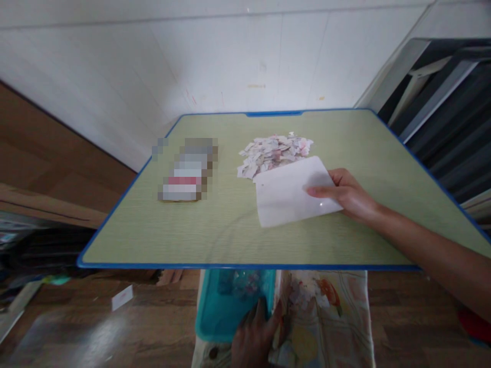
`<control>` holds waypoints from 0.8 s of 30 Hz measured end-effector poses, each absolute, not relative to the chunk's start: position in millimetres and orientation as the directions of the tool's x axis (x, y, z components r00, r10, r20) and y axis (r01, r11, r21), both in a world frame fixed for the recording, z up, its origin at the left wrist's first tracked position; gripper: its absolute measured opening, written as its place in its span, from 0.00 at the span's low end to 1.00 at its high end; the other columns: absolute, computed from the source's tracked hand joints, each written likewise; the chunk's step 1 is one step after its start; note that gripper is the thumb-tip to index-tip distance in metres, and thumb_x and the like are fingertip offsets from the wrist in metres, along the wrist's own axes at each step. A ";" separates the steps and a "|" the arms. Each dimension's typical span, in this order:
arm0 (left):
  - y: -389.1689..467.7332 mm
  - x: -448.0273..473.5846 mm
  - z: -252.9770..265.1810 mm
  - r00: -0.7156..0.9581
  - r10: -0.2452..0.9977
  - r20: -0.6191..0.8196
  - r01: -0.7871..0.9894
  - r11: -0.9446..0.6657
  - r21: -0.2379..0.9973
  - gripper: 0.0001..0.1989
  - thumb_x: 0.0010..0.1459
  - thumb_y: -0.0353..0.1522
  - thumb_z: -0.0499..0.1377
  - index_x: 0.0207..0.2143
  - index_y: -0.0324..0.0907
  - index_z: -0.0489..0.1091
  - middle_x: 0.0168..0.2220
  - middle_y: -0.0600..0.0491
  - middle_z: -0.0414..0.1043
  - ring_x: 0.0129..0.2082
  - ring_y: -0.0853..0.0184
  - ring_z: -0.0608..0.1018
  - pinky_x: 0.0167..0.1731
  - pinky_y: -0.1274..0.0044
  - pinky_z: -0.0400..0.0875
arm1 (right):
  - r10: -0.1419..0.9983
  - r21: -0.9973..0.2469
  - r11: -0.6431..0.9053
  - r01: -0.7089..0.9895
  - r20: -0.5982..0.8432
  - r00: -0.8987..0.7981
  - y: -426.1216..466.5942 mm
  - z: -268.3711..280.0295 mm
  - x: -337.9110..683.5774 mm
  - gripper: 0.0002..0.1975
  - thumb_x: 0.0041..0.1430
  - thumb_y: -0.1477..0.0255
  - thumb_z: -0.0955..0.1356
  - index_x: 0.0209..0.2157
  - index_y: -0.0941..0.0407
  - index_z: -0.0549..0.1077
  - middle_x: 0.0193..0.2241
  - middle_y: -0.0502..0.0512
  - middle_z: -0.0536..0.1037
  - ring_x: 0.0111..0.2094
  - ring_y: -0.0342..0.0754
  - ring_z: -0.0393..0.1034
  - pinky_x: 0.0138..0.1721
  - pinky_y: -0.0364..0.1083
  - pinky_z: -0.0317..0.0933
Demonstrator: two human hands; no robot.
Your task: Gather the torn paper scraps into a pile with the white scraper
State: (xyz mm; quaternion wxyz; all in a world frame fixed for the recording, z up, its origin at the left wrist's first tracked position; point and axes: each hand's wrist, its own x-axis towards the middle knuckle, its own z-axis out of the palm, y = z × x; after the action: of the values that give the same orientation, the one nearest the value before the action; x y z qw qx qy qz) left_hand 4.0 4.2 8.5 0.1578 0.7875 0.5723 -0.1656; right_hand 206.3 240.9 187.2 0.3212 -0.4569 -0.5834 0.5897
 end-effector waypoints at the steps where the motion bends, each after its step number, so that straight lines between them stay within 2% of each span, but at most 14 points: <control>1: 4.4 4.0 8.2 0.287 0.843 -0.456 0.955 -0.287 0.070 0.61 0.18 0.37 0.70 0.56 0.53 0.42 0.53 0.38 0.58 0.44 0.52 0.69 0.37 0.67 0.69 | 0.901 -0.980 -0.121 0.160 -0.176 -0.397 241.3 188.3 207.1 0.10 0.41 0.67 0.70 0.24 0.60 0.73 0.20 0.49 0.71 0.19 0.37 0.62 0.19 0.38 0.53; 5: 5.5 2.8 7.8 0.293 0.851 -0.436 0.952 -0.301 0.054 0.53 0.32 0.33 0.67 0.56 0.56 0.38 0.53 0.42 0.59 0.44 0.56 0.70 0.36 0.69 0.69 | 0.843 -0.967 -0.124 0.222 -0.220 -0.490 236.1 193.0 205.1 0.10 0.43 0.67 0.70 0.25 0.61 0.74 0.21 0.49 0.72 0.19 0.37 0.62 0.19 0.37 0.52; 9: 7.6 2.2 9.6 0.297 0.806 -0.511 0.950 -0.302 0.076 0.60 0.24 0.33 0.69 0.57 0.54 0.34 0.54 0.40 0.56 0.45 0.52 0.68 0.37 0.66 0.69 | 0.842 -0.963 -0.100 0.249 -0.215 -0.495 232.8 194.5 203.0 0.12 0.43 0.66 0.70 0.25 0.62 0.73 0.20 0.49 0.70 0.19 0.36 0.61 0.18 0.37 0.51; 13: 9.2 4.1 16.6 0.294 0.821 -0.489 0.950 -0.307 0.056 0.52 0.34 0.30 0.65 0.57 0.54 0.35 0.53 0.40 0.58 0.44 0.55 0.70 0.38 0.68 0.68 | 0.829 -0.958 -0.051 0.282 -0.198 -0.524 231.7 194.7 202.1 0.12 0.43 0.65 0.69 0.25 0.62 0.73 0.20 0.49 0.69 0.19 0.37 0.60 0.19 0.37 0.52; 18: 9.7 6.5 24.3 0.285 0.853 -0.437 0.949 -0.315 0.004 0.45 0.40 0.26 0.61 0.56 0.55 0.39 0.51 0.42 0.61 0.42 0.59 0.71 0.36 0.72 0.68 | 0.778 -0.948 -0.024 0.316 -0.216 -0.590 228.0 193.0 200.6 0.14 0.45 0.64 0.68 0.27 0.62 0.74 0.21 0.50 0.71 0.20 0.38 0.61 0.20 0.38 0.55; 21: 11.1 5.9 25.2 0.288 0.845 -0.451 0.950 -0.312 0.023 0.44 0.40 0.29 0.62 0.56 0.54 0.41 0.51 0.41 0.61 0.43 0.58 0.70 0.37 0.71 0.68 | 0.759 -0.957 -0.029 0.290 -0.210 -0.616 227.1 191.5 200.0 0.14 0.45 0.64 0.68 0.28 0.62 0.74 0.23 0.51 0.72 0.22 0.39 0.63 0.22 0.38 0.57; 24: 12.6 5.4 25.1 0.292 0.816 -0.500 0.953 -0.294 0.076 0.52 0.32 0.35 0.67 0.56 0.53 0.40 0.53 0.40 0.59 0.44 0.55 0.69 0.38 0.68 0.68 | 0.743 -0.964 -0.038 0.263 -0.204 -0.638 226.8 192.0 199.7 0.13 0.46 0.65 0.68 0.30 0.61 0.74 0.25 0.51 0.73 0.23 0.39 0.64 0.24 0.38 0.59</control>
State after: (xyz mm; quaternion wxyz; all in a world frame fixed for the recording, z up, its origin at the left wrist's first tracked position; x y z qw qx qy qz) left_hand 5.4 12.6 25.1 0.1835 0.7825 0.5650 -0.1867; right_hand 199.7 226.8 192.0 0.1955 -0.3782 -0.6653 0.6133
